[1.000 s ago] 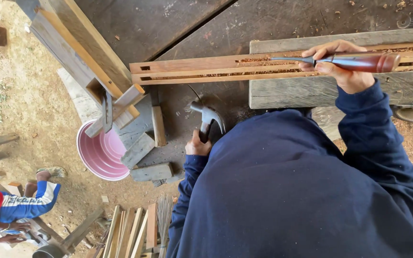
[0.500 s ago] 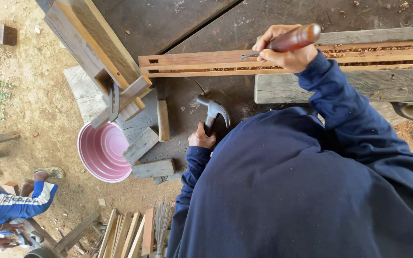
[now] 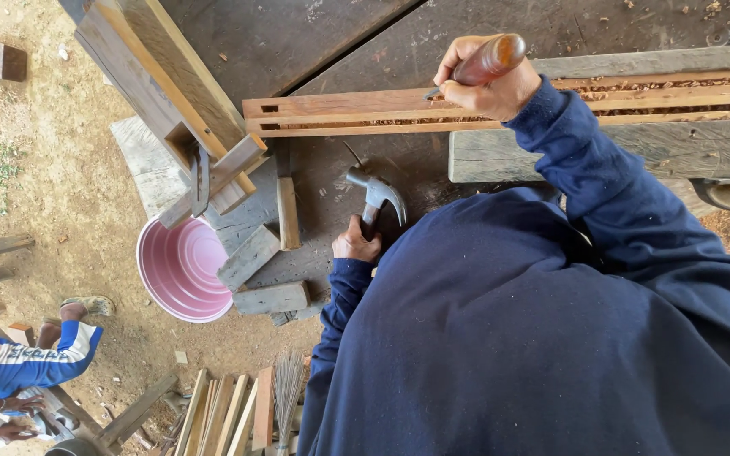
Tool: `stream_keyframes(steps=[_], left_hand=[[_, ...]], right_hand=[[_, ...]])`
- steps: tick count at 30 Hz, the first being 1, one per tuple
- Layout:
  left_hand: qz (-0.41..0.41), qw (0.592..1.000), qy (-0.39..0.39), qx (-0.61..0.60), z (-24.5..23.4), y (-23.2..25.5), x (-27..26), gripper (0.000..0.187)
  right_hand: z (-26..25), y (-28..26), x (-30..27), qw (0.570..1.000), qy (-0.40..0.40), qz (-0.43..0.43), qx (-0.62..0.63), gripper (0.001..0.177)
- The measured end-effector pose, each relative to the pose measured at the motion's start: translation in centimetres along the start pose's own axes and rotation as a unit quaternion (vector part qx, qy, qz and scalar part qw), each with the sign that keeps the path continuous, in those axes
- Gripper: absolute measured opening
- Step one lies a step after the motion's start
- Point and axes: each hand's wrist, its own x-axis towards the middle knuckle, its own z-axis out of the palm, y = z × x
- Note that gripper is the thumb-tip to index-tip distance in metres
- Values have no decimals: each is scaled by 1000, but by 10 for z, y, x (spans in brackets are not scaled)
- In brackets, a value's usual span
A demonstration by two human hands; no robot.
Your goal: Use a hammer and chisel to carve a mortise or groove into a wooden beam.
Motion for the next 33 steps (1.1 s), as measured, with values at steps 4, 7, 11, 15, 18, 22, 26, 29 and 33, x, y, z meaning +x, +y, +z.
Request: stream_keyframes(steps=[4,7,11,15,18,22,26,29,33], left_hand=[[1,1000,4,5,2,-2,-1,35],[6,1000,7,1,2,-2,0,35],[4,1000,10,7,2,-1,0,34],[4,1000,10,1,0,1,0,34],[10,1000,14,2,-1,2,0,33],[7,1000,13,6,-1,2,0,33],[9,1000,12,9,-1,1,0,34],[10,1000,16,8,2,-1,0,35],[6,1000,7,9,0,0,0,36]], right_hand=[[2,0,1,1000,-1,3,-2,6],[2,-3,2,1000,0,5,-1,6],[3,-10,2,1000,2,15,18,5],[3,-18,7,1000,5,-3,5,5],[6,-22,10,999,2,-20,-31,6],[11,-24,15,998,1,-33,-54,7],[13,-31,18,998,-4,-24,-57,7],[12,-33,20,998,-6,-21,-64,7],[13,-32,22,996,-4,-37,-77,7]])
